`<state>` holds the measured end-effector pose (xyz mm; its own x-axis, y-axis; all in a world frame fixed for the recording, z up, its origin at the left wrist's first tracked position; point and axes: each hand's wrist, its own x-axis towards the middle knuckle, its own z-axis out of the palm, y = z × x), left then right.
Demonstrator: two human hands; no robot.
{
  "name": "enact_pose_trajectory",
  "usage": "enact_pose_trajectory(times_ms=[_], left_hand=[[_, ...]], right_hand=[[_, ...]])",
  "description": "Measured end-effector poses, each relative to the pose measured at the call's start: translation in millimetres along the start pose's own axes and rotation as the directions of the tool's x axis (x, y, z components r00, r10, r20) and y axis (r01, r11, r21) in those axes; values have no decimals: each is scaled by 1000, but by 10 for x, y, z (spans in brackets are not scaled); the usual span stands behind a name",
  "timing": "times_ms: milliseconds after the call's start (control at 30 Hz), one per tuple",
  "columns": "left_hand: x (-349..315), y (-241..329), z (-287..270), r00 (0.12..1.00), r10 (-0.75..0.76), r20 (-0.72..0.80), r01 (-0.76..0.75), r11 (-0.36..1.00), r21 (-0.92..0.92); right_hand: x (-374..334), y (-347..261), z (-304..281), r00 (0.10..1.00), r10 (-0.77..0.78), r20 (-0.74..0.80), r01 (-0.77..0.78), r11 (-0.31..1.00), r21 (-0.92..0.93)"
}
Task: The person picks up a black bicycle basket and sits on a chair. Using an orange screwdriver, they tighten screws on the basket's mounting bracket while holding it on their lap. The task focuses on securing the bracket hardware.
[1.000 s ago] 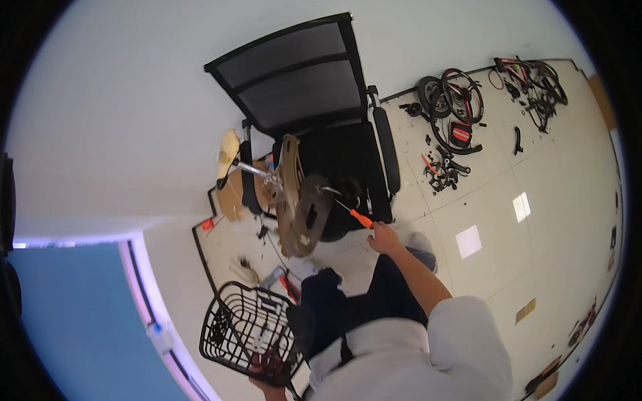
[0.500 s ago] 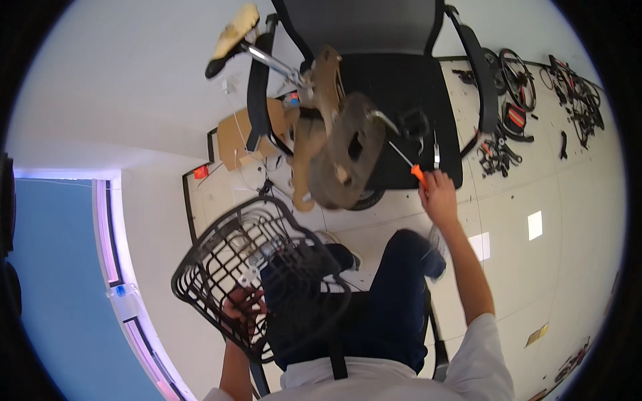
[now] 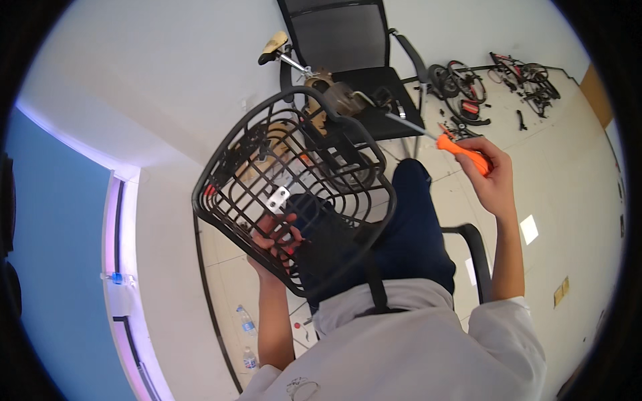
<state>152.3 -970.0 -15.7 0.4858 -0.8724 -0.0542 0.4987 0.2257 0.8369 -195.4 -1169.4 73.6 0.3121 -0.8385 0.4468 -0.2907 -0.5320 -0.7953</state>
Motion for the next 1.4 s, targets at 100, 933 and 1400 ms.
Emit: enact_pose_trajectory(times_ms=[100, 933, 1400], left_hand=[[-170, -115, -11, 992, -32, 121, 46, 992, -116], [-309, -1398, 67, 811, -572, 122, 567, 820, 76], [-281, -1468, 83, 805, -488, 339, 479, 870, 114]], right_hand=[[-278, -639, -135, 979, -181, 95, 185, 982, -28], [-1428, 538, 282, 895, 89, 437, -55, 994, -90], [-1465, 623, 268, 903, 87, 421, -47, 993, -104]])
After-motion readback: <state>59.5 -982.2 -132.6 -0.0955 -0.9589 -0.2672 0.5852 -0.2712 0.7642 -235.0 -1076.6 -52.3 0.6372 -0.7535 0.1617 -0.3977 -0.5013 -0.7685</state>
